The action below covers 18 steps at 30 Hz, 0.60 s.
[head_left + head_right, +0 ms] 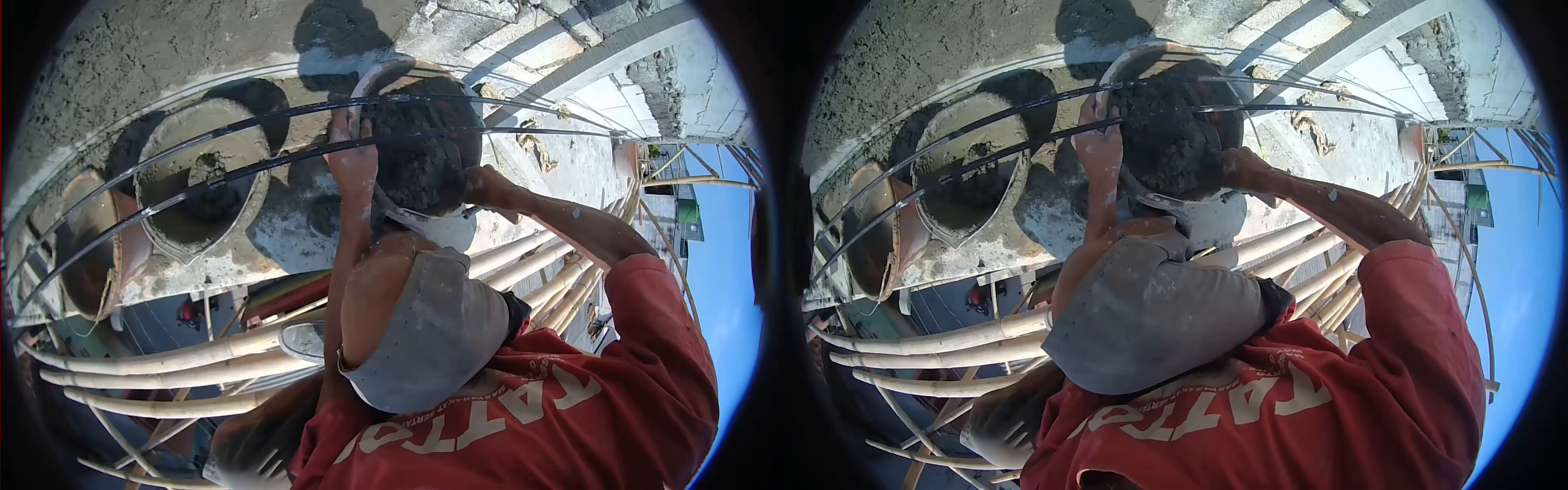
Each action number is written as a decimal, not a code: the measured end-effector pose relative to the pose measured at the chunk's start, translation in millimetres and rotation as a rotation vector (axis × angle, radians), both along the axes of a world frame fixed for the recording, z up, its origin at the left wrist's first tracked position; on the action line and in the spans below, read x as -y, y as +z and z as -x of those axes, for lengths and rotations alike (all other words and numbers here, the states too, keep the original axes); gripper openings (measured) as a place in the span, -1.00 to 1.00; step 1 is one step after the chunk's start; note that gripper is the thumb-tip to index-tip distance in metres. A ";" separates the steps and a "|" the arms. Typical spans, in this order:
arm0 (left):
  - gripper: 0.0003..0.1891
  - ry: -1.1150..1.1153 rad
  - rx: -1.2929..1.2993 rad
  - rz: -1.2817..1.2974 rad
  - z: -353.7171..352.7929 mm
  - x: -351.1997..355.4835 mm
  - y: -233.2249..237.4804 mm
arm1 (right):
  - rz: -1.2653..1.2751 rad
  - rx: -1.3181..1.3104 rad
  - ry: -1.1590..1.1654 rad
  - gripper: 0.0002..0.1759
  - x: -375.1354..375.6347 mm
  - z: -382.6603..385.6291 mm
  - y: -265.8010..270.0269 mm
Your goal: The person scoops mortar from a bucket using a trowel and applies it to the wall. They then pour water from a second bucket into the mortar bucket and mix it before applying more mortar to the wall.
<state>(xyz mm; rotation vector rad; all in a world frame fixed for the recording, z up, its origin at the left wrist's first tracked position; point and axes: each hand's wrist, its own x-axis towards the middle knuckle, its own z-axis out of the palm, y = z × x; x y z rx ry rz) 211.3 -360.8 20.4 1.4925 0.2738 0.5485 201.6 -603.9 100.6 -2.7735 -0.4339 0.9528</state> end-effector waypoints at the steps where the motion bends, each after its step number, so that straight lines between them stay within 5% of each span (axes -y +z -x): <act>1: -0.65 -0.060 -0.151 0.009 6.1 -6.1 2.0 | 0.002 -0.015 0.011 -0.73 -6.1 7.9 3.1; 7: -0.67 0.121 0.029 0.020 0.1 -20.5 -7.4 | -0.099 -0.261 -0.250 -0.55 -114.3 -13.6 -5.9; 9: -0.66 -0.002 -0.140 0.181 12.8 -33.5 -9.8 | -0.122 -0.258 -0.215 -0.54 -108.6 -7.6 -28.7; 11: -0.67 0.149 -0.155 0.094 2.6 -34.4 -27.7 | -0.135 -0.178 -0.183 -0.52 -99.1 -35.9 -31.2; 15: -0.68 0.126 -0.018 0.389 8.9 -42.5 -35.3 | -0.157 -0.489 -0.174 -0.57 -78.5 -36.3 -12.4; 18: -0.63 0.053 -0.226 0.198 10.3 -54.7 -38.5 | -0.226 -0.510 -0.235 -0.64 -86.2 -44.2 14.5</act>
